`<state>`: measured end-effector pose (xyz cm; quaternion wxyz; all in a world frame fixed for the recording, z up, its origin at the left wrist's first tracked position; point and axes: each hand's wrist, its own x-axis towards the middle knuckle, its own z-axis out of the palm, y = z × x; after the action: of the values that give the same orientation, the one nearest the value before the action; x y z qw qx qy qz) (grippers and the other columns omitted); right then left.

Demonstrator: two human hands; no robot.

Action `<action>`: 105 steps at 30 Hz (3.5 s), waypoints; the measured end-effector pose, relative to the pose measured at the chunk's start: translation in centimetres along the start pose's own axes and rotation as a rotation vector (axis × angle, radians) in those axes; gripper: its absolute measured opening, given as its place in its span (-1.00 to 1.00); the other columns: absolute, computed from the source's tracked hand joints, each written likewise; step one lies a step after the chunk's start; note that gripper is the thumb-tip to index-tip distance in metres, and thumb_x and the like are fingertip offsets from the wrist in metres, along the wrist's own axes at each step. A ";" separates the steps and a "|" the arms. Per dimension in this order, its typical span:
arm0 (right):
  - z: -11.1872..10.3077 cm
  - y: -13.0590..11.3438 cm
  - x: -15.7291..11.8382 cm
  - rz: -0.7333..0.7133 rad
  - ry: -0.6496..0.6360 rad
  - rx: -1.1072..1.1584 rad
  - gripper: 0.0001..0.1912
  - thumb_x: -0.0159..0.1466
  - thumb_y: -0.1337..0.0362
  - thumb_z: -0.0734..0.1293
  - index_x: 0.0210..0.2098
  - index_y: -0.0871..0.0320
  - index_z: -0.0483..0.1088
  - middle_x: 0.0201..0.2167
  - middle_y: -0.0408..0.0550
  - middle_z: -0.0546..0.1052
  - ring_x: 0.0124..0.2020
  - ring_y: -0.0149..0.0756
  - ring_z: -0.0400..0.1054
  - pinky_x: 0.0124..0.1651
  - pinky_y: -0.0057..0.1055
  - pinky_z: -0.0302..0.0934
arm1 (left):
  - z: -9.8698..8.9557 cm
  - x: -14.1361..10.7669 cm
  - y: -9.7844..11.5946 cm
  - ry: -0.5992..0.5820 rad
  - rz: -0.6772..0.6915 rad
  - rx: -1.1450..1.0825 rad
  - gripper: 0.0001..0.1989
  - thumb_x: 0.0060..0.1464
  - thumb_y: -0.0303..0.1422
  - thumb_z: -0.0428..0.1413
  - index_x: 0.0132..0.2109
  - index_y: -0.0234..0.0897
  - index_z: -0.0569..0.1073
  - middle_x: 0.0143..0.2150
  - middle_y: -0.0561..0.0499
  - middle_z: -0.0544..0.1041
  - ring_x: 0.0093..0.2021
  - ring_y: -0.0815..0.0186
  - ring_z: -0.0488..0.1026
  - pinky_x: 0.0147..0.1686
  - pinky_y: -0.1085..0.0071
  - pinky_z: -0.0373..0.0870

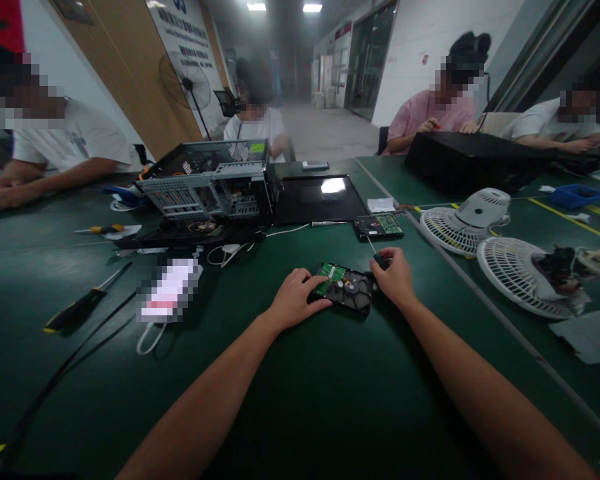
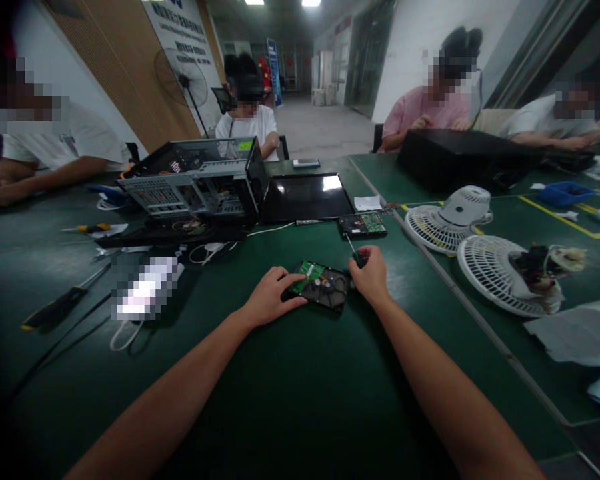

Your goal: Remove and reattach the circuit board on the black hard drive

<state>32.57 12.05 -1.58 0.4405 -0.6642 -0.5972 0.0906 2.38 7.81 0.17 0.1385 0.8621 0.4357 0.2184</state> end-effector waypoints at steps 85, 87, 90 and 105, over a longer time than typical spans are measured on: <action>-3.2 -6.8 -5.4 -0.366 0.070 0.033 -0.59 0.36 0.15 0.35 0.13 0.08 0.22 -0.18 -0.01 0.58 -0.30 -0.18 0.51 -0.20 -0.22 0.41 | -0.4 0.0 1.0 -0.021 0.101 -0.116 -0.50 0.17 -0.07 0.24 0.19 -0.12 0.45 -0.07 -0.08 0.43 -0.01 0.10 0.36 -0.01 0.15 0.41; -3.0 -6.7 -5.3 -0.384 0.071 0.018 -0.62 0.36 0.09 0.37 0.08 0.08 0.27 -0.19 0.00 0.58 -0.28 -0.16 0.52 -0.18 -0.21 0.41 | -0.5 0.0 1.0 -0.022 0.103 -0.120 -0.50 0.17 -0.08 0.24 0.19 -0.12 0.44 -0.07 -0.08 0.43 -0.01 0.10 0.35 -0.01 0.15 0.41; -2.8 -6.6 -5.3 -0.438 0.009 -0.011 -0.71 0.37 0.05 0.36 -0.03 0.07 0.36 -0.20 0.02 0.58 -0.23 -0.11 0.53 -0.13 -0.17 0.41 | -0.5 -0.1 1.0 -0.021 0.102 -0.128 -0.50 0.16 -0.08 0.24 0.19 -0.11 0.45 -0.07 -0.08 0.43 0.00 0.09 0.35 -0.02 0.16 0.40; -3.8 -6.5 -5.0 -0.410 0.102 -0.047 -0.82 0.37 0.20 0.32 -0.05 0.09 0.36 -0.21 0.01 0.56 -0.27 -0.17 0.49 -0.14 -0.22 0.39 | -0.4 0.0 0.9 -0.028 0.088 -0.128 -0.49 0.18 -0.07 0.23 0.21 -0.11 0.43 -0.06 -0.08 0.43 0.00 0.09 0.35 -0.02 0.15 0.40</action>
<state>29.05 5.26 3.11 0.4638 -0.5425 -0.6988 -0.0484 2.80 7.25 0.87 0.1899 0.8728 0.3805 0.2396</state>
